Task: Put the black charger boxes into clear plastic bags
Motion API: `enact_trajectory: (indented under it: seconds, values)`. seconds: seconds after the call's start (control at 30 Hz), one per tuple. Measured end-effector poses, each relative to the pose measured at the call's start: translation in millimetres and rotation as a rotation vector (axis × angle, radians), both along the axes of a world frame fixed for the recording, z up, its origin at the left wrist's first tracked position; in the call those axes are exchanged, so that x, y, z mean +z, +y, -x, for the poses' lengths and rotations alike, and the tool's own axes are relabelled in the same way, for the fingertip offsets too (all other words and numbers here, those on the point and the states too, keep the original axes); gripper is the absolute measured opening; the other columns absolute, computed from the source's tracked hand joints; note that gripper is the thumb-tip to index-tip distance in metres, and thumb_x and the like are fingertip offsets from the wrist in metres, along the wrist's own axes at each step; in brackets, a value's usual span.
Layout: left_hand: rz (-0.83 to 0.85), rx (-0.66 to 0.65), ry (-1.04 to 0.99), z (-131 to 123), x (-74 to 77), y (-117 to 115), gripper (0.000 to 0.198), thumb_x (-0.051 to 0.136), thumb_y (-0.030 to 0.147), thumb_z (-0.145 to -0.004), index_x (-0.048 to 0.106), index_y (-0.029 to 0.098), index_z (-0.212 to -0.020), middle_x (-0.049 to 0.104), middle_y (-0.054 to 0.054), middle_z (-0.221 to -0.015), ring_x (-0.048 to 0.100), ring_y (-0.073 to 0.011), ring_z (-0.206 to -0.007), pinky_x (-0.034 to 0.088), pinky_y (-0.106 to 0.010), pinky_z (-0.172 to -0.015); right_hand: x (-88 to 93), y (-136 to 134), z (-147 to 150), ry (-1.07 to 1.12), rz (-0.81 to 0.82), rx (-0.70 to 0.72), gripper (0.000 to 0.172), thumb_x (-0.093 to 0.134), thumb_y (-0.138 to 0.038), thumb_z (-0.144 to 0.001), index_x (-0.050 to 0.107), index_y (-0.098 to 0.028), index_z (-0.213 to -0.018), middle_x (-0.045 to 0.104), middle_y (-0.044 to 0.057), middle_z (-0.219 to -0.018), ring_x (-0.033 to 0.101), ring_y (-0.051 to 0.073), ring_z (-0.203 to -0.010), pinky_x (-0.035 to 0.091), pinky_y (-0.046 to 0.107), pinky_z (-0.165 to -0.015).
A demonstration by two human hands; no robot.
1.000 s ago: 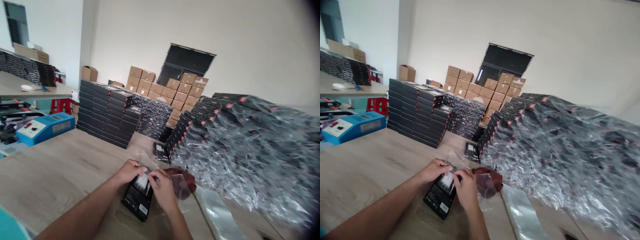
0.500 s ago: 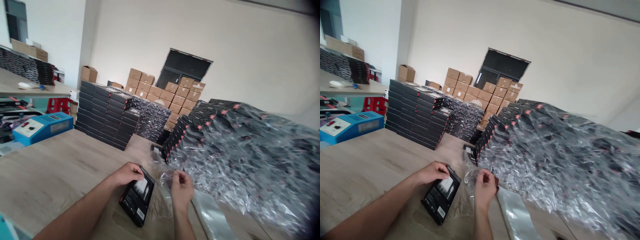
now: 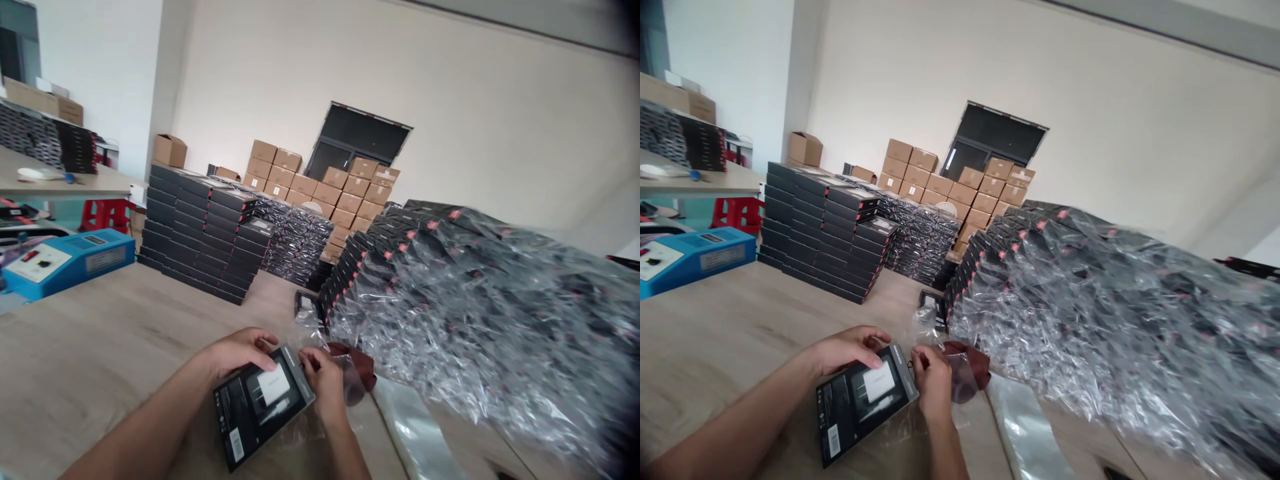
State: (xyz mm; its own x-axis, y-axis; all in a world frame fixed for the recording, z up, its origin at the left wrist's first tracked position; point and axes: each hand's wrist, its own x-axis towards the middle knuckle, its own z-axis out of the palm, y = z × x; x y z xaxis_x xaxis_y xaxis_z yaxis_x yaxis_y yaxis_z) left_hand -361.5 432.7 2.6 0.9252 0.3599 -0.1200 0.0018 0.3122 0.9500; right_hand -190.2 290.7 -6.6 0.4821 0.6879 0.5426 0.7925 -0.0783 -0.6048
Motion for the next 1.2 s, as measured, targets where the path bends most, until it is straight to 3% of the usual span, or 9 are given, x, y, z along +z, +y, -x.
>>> enact_trajectory:
  seconds: [0.1, 0.23, 0.47, 0.63, 0.73, 0.83, 0.9, 1.03, 1.2]
  values:
    - [-0.093, -0.007, 0.001, -2, 3.3, -4, 0.056, 0.078, 0.019, -0.048, 0.065, 0.014, -0.103, 0.065, -0.002, -0.086, 0.060, -0.0173, -0.077, 0.044, -0.026, -0.069, 6.2, -1, 5, 0.035, 0.015, 0.031, 0.025, 0.054, -0.039, -0.080, 0.070, -0.020, -0.078, 0.072, 0.004, -0.073, 0.065, 0.018, -0.066, 0.050, 0.026, -0.064]
    - [-0.255, 0.013, 0.039, -3, 5.9, -8, 0.044, 0.075, 0.022, -0.052, 0.067, 0.011, -0.094, 0.068, -0.004, -0.085, 0.060, -0.0191, -0.079, 0.043, -0.027, -0.070, 17.2, -4, 11, 0.114, -0.002, -0.034, 0.027, 0.056, -0.042, -0.078, 0.070, -0.019, -0.077, 0.072, 0.005, -0.074, 0.066, 0.020, -0.069, 0.050, 0.027, -0.066]
    - [-0.429, 0.282, -0.017, -8, -2.2, -15, 0.059, 0.076, 0.019, -0.052, 0.057, 0.015, -0.108, 0.060, -0.009, -0.118, 0.060, -0.0184, -0.091, 0.045, -0.026, -0.078, 19.7, -5, 17, -0.017, 0.020, -0.037, 0.025, 0.053, -0.038, -0.079, 0.071, -0.021, -0.082, 0.072, 0.005, -0.076, 0.066, 0.019, -0.069, 0.049, 0.027, -0.067]
    - [-0.529, 0.234, -0.066, -10, 1.3, -14, 0.038, 0.062, 0.017, -0.066, 0.066, 0.014, -0.104, 0.069, -0.006, -0.103, 0.063, -0.0194, -0.092, 0.046, -0.026, -0.082, 22.2, -7, 21, -0.115, 0.034, -0.026, 0.024, 0.052, -0.037, -0.080, 0.069, -0.020, -0.084, 0.069, 0.003, -0.072, 0.063, 0.017, -0.064, 0.048, 0.025, -0.064]
    - [-0.610, 0.239, -0.013, -8, 2.9, -13, 0.040, 0.055, 0.022, -0.071, 0.067, 0.015, -0.109, 0.071, -0.004, -0.101, 0.065, -0.0201, -0.088, 0.048, -0.027, -0.078, 22.2, -8, 18, -0.220, 0.047, -0.068, 0.020, 0.051, -0.031, -0.078, 0.068, -0.021, -0.082, 0.065, 0.003, -0.070, 0.060, 0.016, -0.062, 0.045, 0.025, -0.062]
    - [-0.623, 0.249, 0.008, -8, -0.3, -12, 0.043, 0.055, 0.025, -0.073, 0.066, 0.016, -0.113, 0.071, -0.004, -0.104, 0.065, -0.0212, -0.091, 0.048, -0.028, -0.082, 19.1, -9, 9, -0.260, 0.068, -0.213, 0.017, 0.049, -0.026, -0.075, 0.065, -0.021, -0.076, 0.065, 0.005, -0.072, 0.059, 0.018, -0.064, 0.043, 0.027, -0.063]
    - [-0.612, 0.272, 0.010, -10, -3.9, -11, 0.043, 0.055, 0.026, -0.073, 0.066, 0.016, -0.113, 0.069, -0.005, -0.110, 0.064, -0.0223, -0.097, 0.047, -0.030, -0.088, 16.5, -9, 3, -0.155, 0.095, -0.275, 0.016, 0.051, -0.030, -0.074, 0.063, -0.021, -0.069, 0.065, 0.004, -0.068, 0.059, 0.019, -0.062, 0.042, 0.028, -0.061]
    - [-0.545, 0.339, -0.009, -14, -9.7, -9, 0.044, 0.056, 0.027, -0.073, 0.065, 0.015, -0.114, 0.064, -0.007, -0.119, 0.059, -0.0242, -0.108, 0.040, -0.034, -0.099, 13.2, -9, -4, 0.084, 0.102, -0.202, 0.026, 0.052, -0.042, -0.075, 0.063, -0.021, -0.063, 0.064, 0.001, -0.057, 0.059, 0.018, -0.052, 0.042, 0.026, -0.052]
    - [-0.440, 0.383, -0.047, -18, -9.6, -8, 0.047, 0.053, 0.026, -0.074, 0.062, 0.012, -0.118, 0.064, -0.008, -0.119, 0.059, -0.0238, -0.109, 0.040, -0.034, -0.098, 10.2, -6, -1, 0.107, 0.074, -0.154, 0.019, 0.051, -0.033, -0.071, 0.064, -0.021, -0.064, 0.068, 0.002, -0.062, 0.063, 0.019, -0.057, 0.044, 0.026, -0.054]
